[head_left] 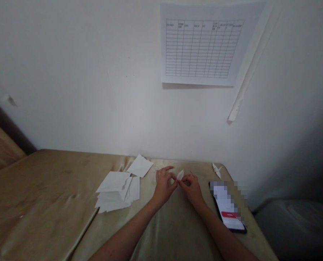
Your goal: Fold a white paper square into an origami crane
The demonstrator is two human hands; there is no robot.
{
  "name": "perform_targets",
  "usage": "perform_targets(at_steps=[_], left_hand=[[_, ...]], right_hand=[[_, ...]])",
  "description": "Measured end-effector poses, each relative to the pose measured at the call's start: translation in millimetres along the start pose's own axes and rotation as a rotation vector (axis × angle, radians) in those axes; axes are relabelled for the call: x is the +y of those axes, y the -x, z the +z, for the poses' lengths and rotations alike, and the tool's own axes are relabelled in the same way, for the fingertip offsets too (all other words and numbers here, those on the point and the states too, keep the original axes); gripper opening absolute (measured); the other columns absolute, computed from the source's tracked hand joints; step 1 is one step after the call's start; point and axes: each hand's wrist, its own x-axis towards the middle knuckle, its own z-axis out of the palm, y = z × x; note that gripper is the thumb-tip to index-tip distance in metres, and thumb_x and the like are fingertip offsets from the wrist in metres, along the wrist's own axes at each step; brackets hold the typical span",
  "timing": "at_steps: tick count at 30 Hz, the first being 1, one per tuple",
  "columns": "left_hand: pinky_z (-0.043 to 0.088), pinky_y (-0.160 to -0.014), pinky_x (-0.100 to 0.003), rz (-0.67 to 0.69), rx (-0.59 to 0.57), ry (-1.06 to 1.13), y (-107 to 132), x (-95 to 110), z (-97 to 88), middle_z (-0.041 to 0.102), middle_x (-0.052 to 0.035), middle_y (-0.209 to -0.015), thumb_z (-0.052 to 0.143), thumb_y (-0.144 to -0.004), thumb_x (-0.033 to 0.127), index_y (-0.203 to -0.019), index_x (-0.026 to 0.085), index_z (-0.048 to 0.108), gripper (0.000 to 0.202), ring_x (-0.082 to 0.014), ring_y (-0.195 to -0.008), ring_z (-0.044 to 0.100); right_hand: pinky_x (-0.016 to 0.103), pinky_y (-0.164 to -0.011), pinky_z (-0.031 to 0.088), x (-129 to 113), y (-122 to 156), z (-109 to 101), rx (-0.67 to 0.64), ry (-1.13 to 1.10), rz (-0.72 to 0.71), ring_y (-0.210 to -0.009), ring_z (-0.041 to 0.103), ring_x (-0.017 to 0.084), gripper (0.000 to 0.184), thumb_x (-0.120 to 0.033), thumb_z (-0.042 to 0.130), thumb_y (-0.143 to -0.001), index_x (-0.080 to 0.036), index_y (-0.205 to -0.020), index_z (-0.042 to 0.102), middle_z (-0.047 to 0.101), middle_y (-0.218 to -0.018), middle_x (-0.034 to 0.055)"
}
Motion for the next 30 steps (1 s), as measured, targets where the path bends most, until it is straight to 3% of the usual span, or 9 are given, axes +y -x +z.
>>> perform_targets(at_steps=[6, 26, 30], left_hand=[[0.017, -0.117, -0.065, 0.009, -0.037, -0.023, 2.5, 2.2, -1.3, 0.06, -0.0063, -0.134, 0.072, -0.078, 0.012, -0.08, 0.023, 0.067, 0.012, -0.0284, -0.129, 0.049], [0.013, -0.119, -0.067, 0.021, -0.089, -0.072, 2.2, 6.0, -4.0, 0.062, -0.0046, -0.134, 0.075, -0.081, 0.019, -0.09, 0.027, 0.072, 0.012, -0.028, -0.13, 0.048], [0.015, -0.117, -0.068, 0.003, -0.069, -0.089, -0.4, 2.1, -5.0, 0.064, -0.0046, -0.131, 0.072, -0.082, 0.016, -0.085, 0.025, 0.073, 0.01, -0.0282, -0.128, 0.048]], right_hand=[[0.04, -0.095, 0.04, -0.3, 1.6, 0.5, -0.006, 0.001, 0.019, -0.097, 0.057, 0.027, 0.025, -0.045, 0.069, -0.076, -0.024, -0.064, 0.066, 0.068, -0.084, 0.0054], [0.044, -0.099, 0.04, -0.4, 2.2, -0.2, 0.002, 0.041, -0.019, -0.106, 0.054, 0.029, 0.031, -0.051, 0.064, -0.085, -0.025, -0.072, 0.074, 0.069, -0.095, 0.0082], [0.045, -0.099, 0.039, -2.3, 1.0, -5.3, 0.009, 0.137, -0.082, -0.108, 0.052, 0.029, 0.03, -0.053, 0.062, -0.088, -0.025, -0.082, 0.073, 0.067, -0.098, 0.0079]])
